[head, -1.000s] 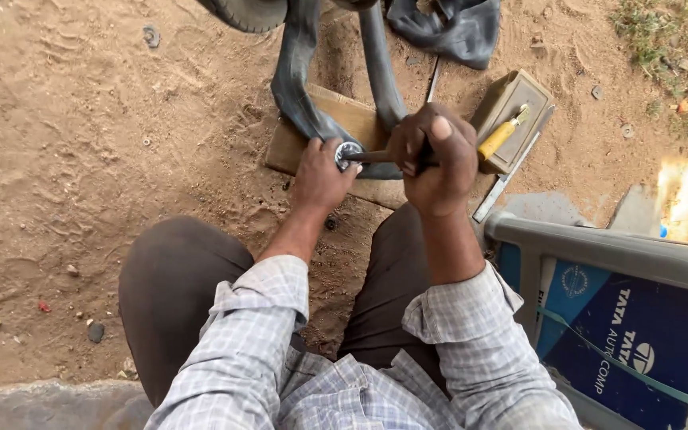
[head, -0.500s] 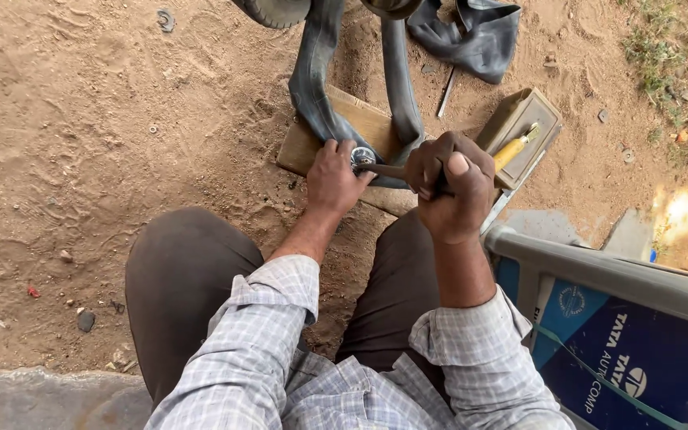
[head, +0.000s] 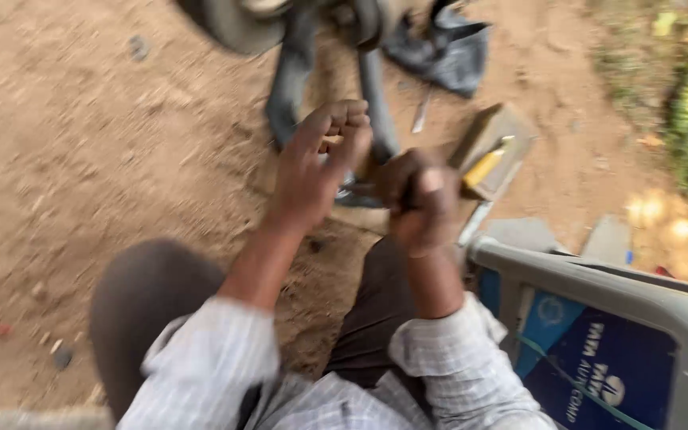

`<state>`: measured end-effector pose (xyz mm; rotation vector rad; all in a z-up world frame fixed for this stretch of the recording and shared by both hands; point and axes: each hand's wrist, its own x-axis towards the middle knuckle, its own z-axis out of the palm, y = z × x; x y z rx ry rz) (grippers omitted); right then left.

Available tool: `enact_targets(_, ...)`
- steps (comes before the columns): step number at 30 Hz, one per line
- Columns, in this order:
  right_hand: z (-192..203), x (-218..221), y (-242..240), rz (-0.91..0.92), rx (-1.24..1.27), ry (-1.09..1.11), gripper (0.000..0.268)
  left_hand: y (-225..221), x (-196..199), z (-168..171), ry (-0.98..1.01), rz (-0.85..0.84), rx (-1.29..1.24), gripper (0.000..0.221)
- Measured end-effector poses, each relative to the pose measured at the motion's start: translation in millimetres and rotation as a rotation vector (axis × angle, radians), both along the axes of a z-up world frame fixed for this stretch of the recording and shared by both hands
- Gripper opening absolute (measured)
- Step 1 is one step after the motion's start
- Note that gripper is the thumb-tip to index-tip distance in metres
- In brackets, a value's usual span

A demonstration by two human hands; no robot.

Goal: Repairing a punctured motorcycle inner tube by cleaning the surface, roughening it with a drill, and applying a patch.

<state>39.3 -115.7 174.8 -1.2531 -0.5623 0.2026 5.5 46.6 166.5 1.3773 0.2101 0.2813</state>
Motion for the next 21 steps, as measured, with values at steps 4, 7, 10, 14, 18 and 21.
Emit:
enact_targets(4, -65, 18, -25, -0.094, 0.023, -0.129, 0.050, -27, 3, 37, -0.415, -0.107, 0.150, 0.065)
enact_targets(7, -79, 40, -28, -0.130, 0.022, -0.148, 0.051, -35, 14, 43, -0.464, -0.040, 0.336, 0.060)
enact_targets(10, -88, 54, -35, -0.132, 0.028, -0.116, 0.051, -42, 12, 39, -0.485, -0.059, 0.255, 0.027)
enact_targets(14, -93, 87, -44, -0.116, 0.042, -0.100, 0.053, -42, 13, 42, -0.464, -0.057, 0.094, 0.027)
enact_targets(18, -100, 107, -64, -0.112, 0.043, -0.071, 0.054, -51, 16, 40, -0.363, -0.027, 0.118, 0.029)
enact_targets(21, -102, 114, -81, -0.117, 0.043, -0.048, 0.055, -55, 21, 39, -0.326, -0.026, 0.092, 0.029)
